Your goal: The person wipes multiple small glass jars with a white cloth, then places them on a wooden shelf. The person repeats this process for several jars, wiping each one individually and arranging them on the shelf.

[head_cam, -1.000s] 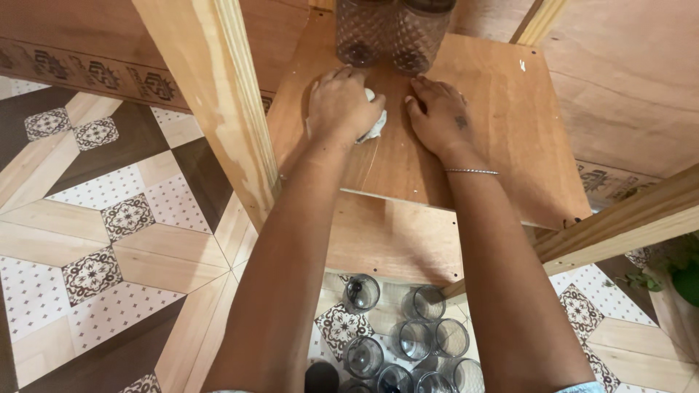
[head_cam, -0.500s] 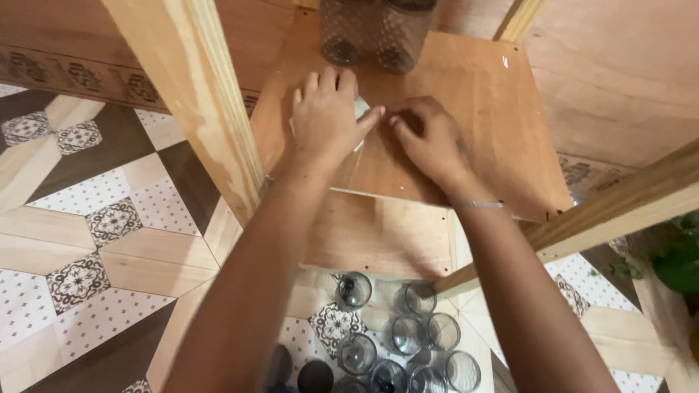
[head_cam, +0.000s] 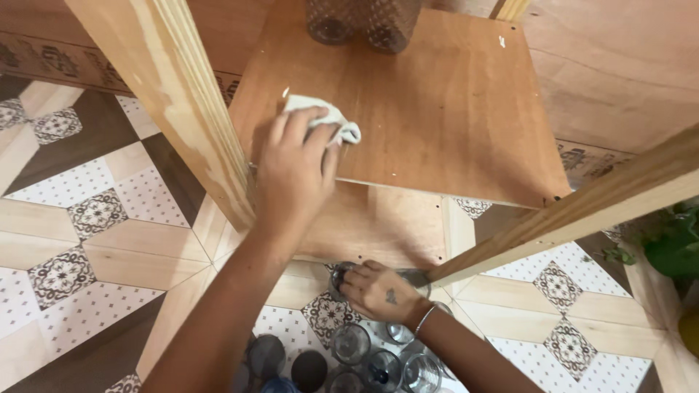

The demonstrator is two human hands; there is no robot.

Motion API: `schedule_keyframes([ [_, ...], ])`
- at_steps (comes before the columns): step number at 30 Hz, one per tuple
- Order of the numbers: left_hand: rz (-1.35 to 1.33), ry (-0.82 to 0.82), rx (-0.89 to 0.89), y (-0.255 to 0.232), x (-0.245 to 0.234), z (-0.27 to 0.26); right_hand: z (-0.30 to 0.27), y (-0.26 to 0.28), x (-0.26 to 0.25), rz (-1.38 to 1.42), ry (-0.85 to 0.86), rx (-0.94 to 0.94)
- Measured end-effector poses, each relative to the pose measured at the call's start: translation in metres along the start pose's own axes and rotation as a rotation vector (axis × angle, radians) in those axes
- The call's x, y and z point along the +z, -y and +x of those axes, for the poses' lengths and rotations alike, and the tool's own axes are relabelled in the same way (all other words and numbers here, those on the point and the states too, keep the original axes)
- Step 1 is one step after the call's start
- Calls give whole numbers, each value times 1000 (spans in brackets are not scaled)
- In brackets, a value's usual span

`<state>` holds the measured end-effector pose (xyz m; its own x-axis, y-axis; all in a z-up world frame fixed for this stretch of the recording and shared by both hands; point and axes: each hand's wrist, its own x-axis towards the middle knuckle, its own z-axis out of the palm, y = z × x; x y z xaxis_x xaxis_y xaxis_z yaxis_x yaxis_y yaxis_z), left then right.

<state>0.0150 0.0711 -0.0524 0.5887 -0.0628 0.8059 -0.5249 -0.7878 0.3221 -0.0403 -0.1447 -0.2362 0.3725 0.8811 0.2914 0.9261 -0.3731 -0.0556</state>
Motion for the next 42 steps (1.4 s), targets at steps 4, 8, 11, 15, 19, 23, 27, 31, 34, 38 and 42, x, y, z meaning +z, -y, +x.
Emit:
schedule_keyframes([
  [4, 70, -68, 67, -6, -7, -10, -34, -13, 92, 18, 260, 245],
  [8, 40, -72, 87, 2, -2, -20, -59, -12, 153, -17, 265, 388],
  [11, -89, -63, 64, 13, -2, -55, -66, -9, 162, 7, 192, 385],
  [15, -215, -108, -237, 12, -1, -174, -64, 7, 139, 210, -29, 530],
  [19, -204, 258, -696, 33, 13, -304, -50, 31, 109, 435, -127, 652],
  [23, -524, 425, -1238, 65, 35, -386, -48, 62, 114, 680, -327, 650],
  [27, -1413, 341, -1667, 91, 27, -409, -71, 98, 164, 1168, -210, 994],
  [31, -812, 673, -1709, 82, 6, -384, -99, 127, 233, 1531, -189, 1227],
  [34, -564, 805, -1427, 67, -1, -348, -123, 133, 262, 1404, 8, 1148],
  [38, -19, 954, -992, 40, -19, -305, -143, 137, 274, 1290, 82, 1017],
  [42, 107, 1064, -1006, 24, -32, -278, -136, 133, 253, 1192, 140, 957],
])
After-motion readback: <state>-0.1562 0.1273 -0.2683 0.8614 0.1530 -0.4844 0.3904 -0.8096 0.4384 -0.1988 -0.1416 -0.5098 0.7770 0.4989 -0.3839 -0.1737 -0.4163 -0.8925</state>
